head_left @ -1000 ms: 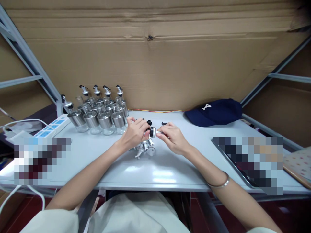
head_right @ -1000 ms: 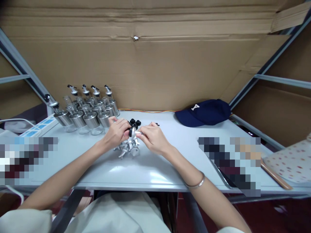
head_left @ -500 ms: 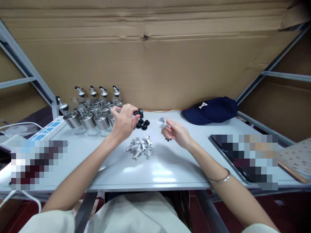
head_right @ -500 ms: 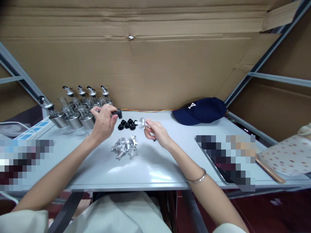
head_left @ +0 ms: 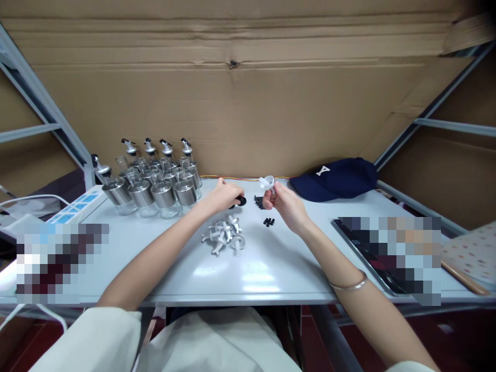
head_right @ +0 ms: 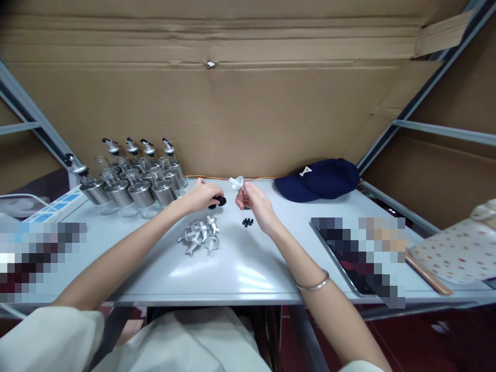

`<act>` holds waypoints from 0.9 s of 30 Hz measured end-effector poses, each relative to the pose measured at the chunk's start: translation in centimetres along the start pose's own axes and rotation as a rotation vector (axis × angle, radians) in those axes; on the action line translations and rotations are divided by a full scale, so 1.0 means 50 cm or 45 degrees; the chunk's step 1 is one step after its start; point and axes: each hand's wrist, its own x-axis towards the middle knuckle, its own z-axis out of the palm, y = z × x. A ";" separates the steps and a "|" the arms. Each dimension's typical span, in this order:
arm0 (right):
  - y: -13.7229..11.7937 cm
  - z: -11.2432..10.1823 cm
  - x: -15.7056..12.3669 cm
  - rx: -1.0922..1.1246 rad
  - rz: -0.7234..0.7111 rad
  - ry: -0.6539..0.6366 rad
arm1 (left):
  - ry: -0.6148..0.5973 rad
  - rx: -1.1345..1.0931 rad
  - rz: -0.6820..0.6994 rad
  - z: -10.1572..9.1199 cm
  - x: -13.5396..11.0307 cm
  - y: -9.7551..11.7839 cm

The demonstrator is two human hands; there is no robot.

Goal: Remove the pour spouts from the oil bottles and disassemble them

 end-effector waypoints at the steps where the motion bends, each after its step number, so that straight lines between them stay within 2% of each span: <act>1: 0.000 -0.001 0.000 0.001 0.000 0.003 | -0.018 0.013 0.018 0.010 0.008 -0.002; 7: 0.001 -0.002 0.000 0.038 -0.009 -0.008 | -0.028 0.081 0.049 0.045 0.024 -0.010; 14: 0.002 -0.002 -0.001 0.010 -0.001 -0.041 | 0.013 0.031 -0.026 0.047 0.003 -0.004; 18: 0.001 0.000 -0.003 -0.047 0.011 -0.066 | 0.171 -0.146 -0.033 0.028 -0.034 0.004; 22: 0.001 0.005 -0.005 -0.147 0.033 -0.151 | 0.393 -0.352 -0.055 0.003 -0.091 0.020; 24: 0.002 0.008 -0.006 -0.204 0.032 -0.209 | 0.495 -0.560 -0.085 -0.005 -0.117 0.032; 27: 0.002 0.009 -0.009 -0.271 0.019 -0.277 | 0.517 -0.894 -0.089 -0.006 -0.141 0.053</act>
